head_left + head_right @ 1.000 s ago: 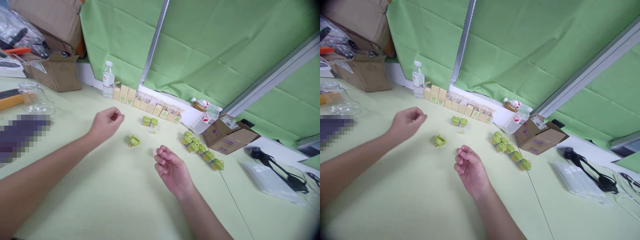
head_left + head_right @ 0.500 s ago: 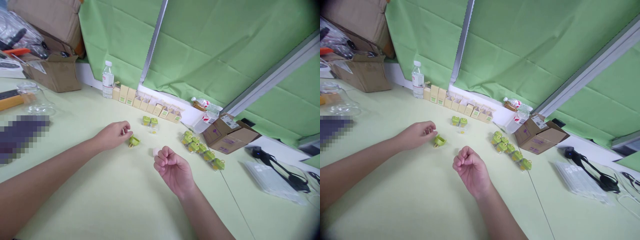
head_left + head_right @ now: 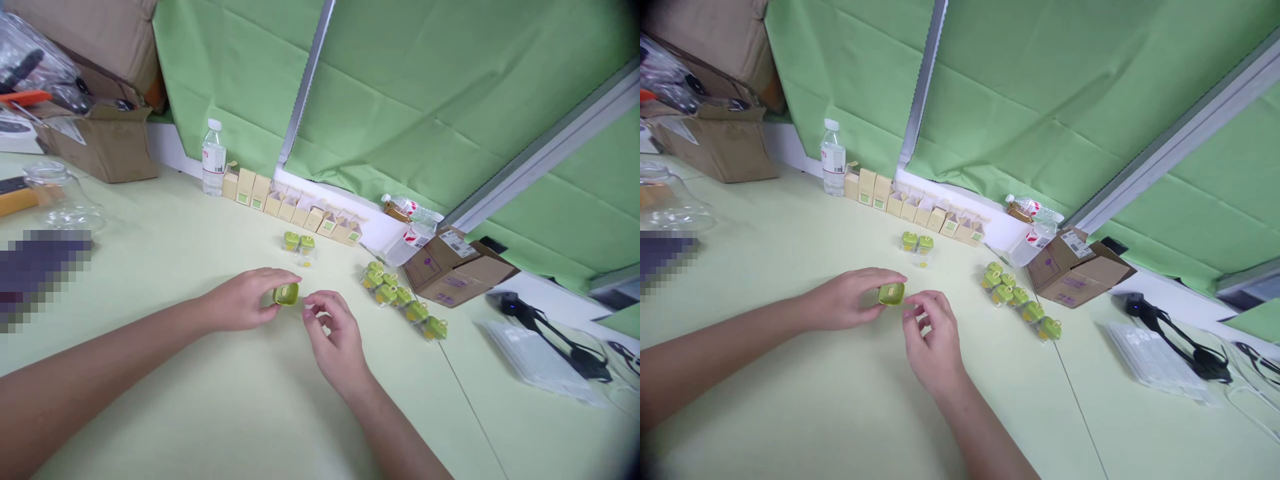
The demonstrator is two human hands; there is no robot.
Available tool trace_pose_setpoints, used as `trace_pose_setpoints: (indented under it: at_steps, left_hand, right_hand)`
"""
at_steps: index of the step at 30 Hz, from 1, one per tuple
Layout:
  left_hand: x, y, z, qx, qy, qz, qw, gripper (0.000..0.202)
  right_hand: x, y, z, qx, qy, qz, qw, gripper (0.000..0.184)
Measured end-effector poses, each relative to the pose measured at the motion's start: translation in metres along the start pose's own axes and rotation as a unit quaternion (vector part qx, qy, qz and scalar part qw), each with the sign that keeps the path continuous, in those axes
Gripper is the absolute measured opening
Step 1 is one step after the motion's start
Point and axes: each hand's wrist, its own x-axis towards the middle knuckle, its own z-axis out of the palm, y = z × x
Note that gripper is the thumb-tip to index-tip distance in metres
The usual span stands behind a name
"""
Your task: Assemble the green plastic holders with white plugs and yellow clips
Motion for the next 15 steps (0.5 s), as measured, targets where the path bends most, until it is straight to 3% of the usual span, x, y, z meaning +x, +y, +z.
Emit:
trace_pose_setpoints:
  at_steps: [6,9,15]
  left_hand:
    - [-0.002,0.024,0.008,-0.041,-0.005,0.065,0.997,0.064]
    - [-0.004,0.022,0.012,-0.037,0.008,0.043,0.998,0.067]
    - [-0.004,0.011,0.013,-0.016,0.016,-0.022,0.999,0.035]
  right_hand:
    - [-0.002,-0.002,0.002,0.018,-0.048,-0.022,0.998,0.017]
    - [-0.002,0.001,0.003,0.037,-0.036,0.001,0.999,0.012]
    - [0.000,0.006,0.002,0.052,-0.004,0.025,0.998,0.009]
